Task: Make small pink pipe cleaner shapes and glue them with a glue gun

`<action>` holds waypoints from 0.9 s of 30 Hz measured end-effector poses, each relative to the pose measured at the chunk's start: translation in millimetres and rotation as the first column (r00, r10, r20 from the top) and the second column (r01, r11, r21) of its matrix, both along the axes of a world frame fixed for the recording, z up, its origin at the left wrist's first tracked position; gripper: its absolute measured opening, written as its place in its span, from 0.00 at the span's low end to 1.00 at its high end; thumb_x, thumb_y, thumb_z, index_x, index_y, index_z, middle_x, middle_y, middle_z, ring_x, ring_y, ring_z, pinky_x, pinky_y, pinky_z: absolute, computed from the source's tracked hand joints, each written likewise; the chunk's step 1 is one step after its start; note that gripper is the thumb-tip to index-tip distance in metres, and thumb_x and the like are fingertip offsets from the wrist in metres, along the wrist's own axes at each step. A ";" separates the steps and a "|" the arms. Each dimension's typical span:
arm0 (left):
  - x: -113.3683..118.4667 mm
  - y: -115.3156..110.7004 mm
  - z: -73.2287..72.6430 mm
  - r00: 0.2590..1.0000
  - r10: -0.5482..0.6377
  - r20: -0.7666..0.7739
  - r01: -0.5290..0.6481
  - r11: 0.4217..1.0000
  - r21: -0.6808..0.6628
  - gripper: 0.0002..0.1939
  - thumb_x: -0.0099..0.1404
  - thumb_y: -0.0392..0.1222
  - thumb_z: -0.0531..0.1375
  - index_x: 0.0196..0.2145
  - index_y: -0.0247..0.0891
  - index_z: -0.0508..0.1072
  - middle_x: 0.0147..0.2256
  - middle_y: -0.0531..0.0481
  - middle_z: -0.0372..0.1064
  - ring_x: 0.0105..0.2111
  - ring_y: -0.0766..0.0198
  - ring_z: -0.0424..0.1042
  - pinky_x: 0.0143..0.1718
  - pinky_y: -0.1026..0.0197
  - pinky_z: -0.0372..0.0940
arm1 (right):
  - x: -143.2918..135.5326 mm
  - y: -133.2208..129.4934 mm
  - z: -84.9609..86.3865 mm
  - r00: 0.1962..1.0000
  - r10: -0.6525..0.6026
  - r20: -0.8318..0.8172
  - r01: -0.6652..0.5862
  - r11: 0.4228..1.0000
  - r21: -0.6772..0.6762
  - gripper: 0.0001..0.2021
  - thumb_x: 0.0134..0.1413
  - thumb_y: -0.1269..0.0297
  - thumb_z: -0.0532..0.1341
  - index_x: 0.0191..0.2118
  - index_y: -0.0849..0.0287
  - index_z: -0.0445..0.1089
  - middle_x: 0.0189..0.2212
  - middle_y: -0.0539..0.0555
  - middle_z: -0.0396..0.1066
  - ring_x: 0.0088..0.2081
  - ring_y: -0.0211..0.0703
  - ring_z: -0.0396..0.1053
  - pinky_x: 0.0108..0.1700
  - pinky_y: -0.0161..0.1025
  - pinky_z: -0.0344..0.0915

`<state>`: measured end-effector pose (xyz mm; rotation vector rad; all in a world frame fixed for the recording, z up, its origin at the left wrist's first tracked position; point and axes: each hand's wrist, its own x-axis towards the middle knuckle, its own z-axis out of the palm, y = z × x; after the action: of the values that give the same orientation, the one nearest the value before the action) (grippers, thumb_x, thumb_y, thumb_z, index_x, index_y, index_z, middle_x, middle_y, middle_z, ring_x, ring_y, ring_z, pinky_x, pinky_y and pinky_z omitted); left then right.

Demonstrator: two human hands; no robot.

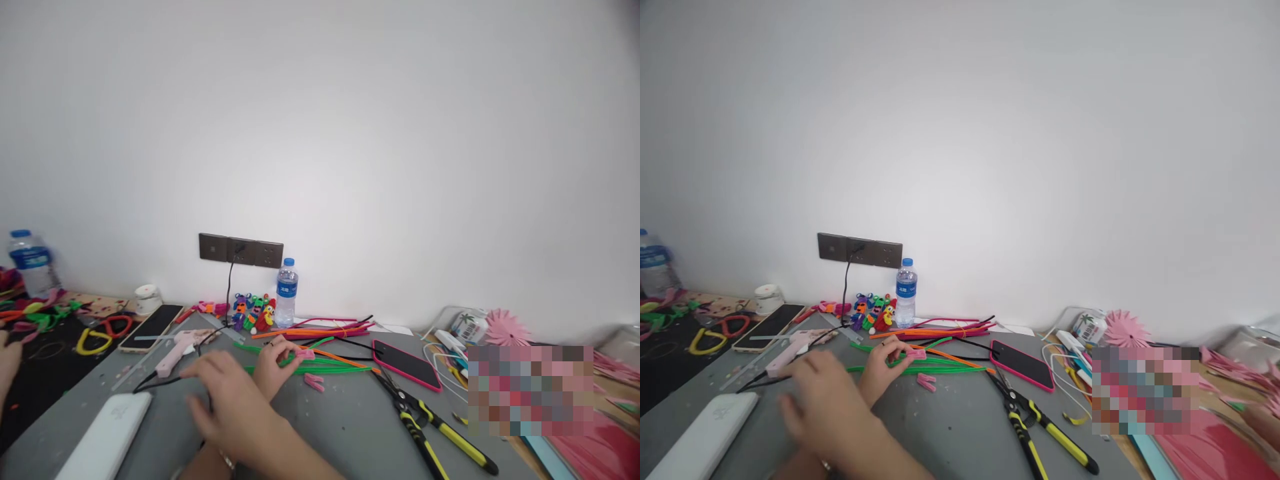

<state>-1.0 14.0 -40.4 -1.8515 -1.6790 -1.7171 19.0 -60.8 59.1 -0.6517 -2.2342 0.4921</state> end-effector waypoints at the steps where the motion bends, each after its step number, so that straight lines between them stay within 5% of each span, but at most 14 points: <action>1: -0.7 1.3 0.0 0.999 -0.038 -0.018 0.038 0.999 -0.007 0.04 0.56 0.46 0.64 0.26 0.47 0.75 0.19 0.55 0.62 0.24 0.61 0.66 0.19 0.65 0.56 | -16.8 0.9 1.1 0.995 0.035 0.093 -0.038 0.999 0.031 0.17 0.55 0.69 0.60 0.51 0.62 0.66 0.47 0.60 0.71 0.51 0.48 0.66 0.53 0.41 0.63; 4: -1.2 5.7 -0.5 0.978 -0.185 -0.093 0.179 0.981 -0.073 0.04 0.55 0.47 0.65 0.24 0.49 0.75 0.18 0.55 0.61 0.22 0.61 0.66 0.17 0.66 0.54 | -62.7 9.9 -3.0 0.943 0.035 0.332 -0.045 0.999 0.024 0.20 0.55 0.59 0.60 0.49 0.69 0.68 0.42 0.66 0.74 0.46 0.56 0.70 0.47 0.47 0.68; 9: 1.8 10.6 -4.5 0.921 -0.386 -0.055 0.365 0.904 -0.222 0.02 0.56 0.47 0.63 0.26 0.52 0.76 0.19 0.55 0.63 0.21 0.60 0.66 0.16 0.65 0.51 | -115.6 43.6 -24.3 0.856 -0.158 0.492 0.204 0.978 -0.042 0.15 0.58 0.62 0.56 0.44 0.69 0.70 0.38 0.69 0.76 0.43 0.60 0.74 0.37 0.51 0.72; 14: 7.5 17.3 -17.3 0.916 -0.400 0.017 0.392 0.889 -0.235 0.02 0.53 0.47 0.64 0.25 0.52 0.77 0.19 0.53 0.64 0.21 0.59 0.65 0.16 0.64 0.47 | -137.2 75.3 -44.0 0.802 -0.091 0.591 0.277 0.932 -0.232 0.19 0.59 0.55 0.54 0.44 0.66 0.72 0.40 0.70 0.76 0.44 0.62 0.75 0.38 0.55 0.72; 21: 2.7 19.5 -38.2 0.949 -0.300 0.097 0.314 0.920 -0.232 0.06 0.53 0.44 0.64 0.20 0.49 0.75 0.17 0.53 0.58 0.20 0.59 0.64 0.16 0.65 0.44 | -130.0 76.9 -48.9 0.869 -0.133 0.477 0.313 0.894 -0.320 0.16 0.57 0.57 0.57 0.45 0.62 0.71 0.39 0.67 0.77 0.42 0.59 0.75 0.39 0.53 0.70; 27: 4.2 20.1 -49.9 0.944 -0.313 0.104 0.328 0.918 -0.221 0.08 0.53 0.41 0.64 0.18 0.47 0.74 0.17 0.54 0.58 0.20 0.61 0.63 0.16 0.65 0.43 | -102.2 63.5 -36.9 0.970 -0.224 0.099 0.245 0.893 -0.378 0.10 0.62 0.61 0.52 0.39 0.53 0.70 0.27 0.52 0.75 0.30 0.46 0.72 0.33 0.36 0.64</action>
<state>3.2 34.1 -90.3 -2.3156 -1.7499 -1.7741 -83.1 2.7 22.2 -1.1374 -2.0823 0.8113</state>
